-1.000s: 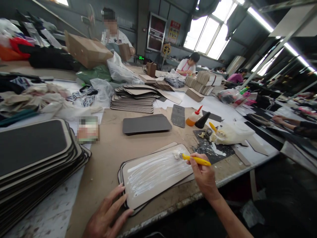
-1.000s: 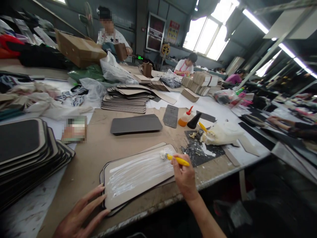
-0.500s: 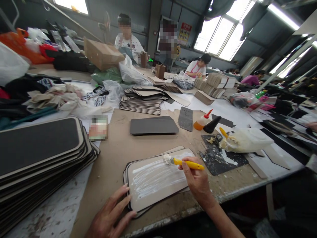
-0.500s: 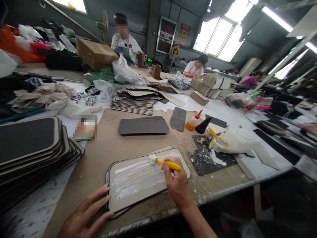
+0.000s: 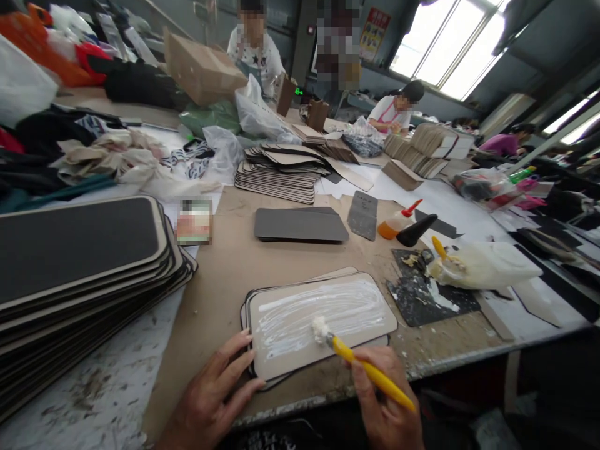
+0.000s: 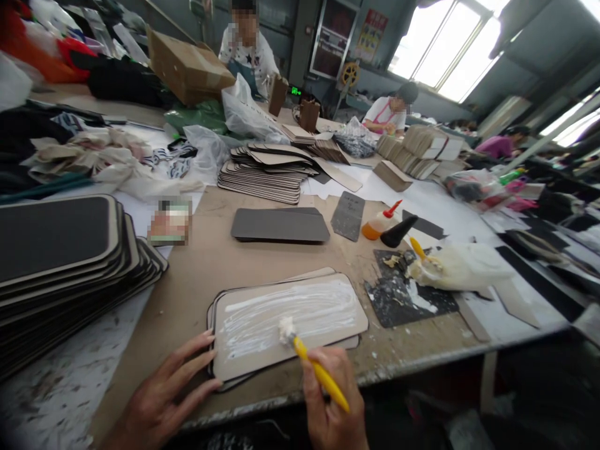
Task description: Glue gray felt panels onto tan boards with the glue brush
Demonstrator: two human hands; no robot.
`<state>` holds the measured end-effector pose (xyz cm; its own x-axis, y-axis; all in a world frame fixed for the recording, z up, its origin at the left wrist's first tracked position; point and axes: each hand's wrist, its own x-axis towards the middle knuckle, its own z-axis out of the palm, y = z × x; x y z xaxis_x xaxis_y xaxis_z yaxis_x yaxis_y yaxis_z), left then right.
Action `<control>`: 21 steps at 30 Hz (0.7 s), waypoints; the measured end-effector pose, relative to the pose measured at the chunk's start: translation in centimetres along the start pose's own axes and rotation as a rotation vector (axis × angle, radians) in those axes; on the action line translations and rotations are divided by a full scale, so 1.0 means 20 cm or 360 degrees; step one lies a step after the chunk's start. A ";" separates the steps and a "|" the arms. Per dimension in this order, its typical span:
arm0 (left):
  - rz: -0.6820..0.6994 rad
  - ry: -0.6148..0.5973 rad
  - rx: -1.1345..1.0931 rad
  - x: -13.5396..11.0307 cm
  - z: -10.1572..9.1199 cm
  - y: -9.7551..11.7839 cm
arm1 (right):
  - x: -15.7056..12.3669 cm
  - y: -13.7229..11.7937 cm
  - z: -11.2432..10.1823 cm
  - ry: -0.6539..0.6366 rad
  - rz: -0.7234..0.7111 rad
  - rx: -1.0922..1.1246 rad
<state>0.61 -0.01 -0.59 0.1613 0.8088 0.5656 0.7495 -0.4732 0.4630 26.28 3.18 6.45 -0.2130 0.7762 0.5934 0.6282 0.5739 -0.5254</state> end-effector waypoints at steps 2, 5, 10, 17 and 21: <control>-0.0030 -0.0037 0.0004 0.00 -0.01 0.01 | 0.00 -0.09 0.10 -0.0044 -0.0021 0.0224; -0.0090 -0.0055 0.0013 0.01 -0.02 0.02 | 0.02 -0.15 0.18 -0.0087 -0.0023 0.0434; -0.0074 -0.0081 0.0036 0.01 -0.03 0.03 | 0.08 -0.17 0.27 -0.0160 0.0020 0.0538; -0.0038 -0.0054 0.0034 0.02 -0.03 0.02 | 0.20 -0.04 0.26 -0.0010 0.0056 0.0187; -0.0032 -0.0029 0.0050 0.02 -0.03 0.03 | 0.21 0.08 0.13 0.0083 0.0108 -0.0197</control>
<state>0.66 -0.21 0.28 0.1576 0.8243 0.5438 0.7723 -0.4460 0.4524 24.36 7.96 6.43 -0.1296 0.7959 0.5914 0.7279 0.4814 -0.4883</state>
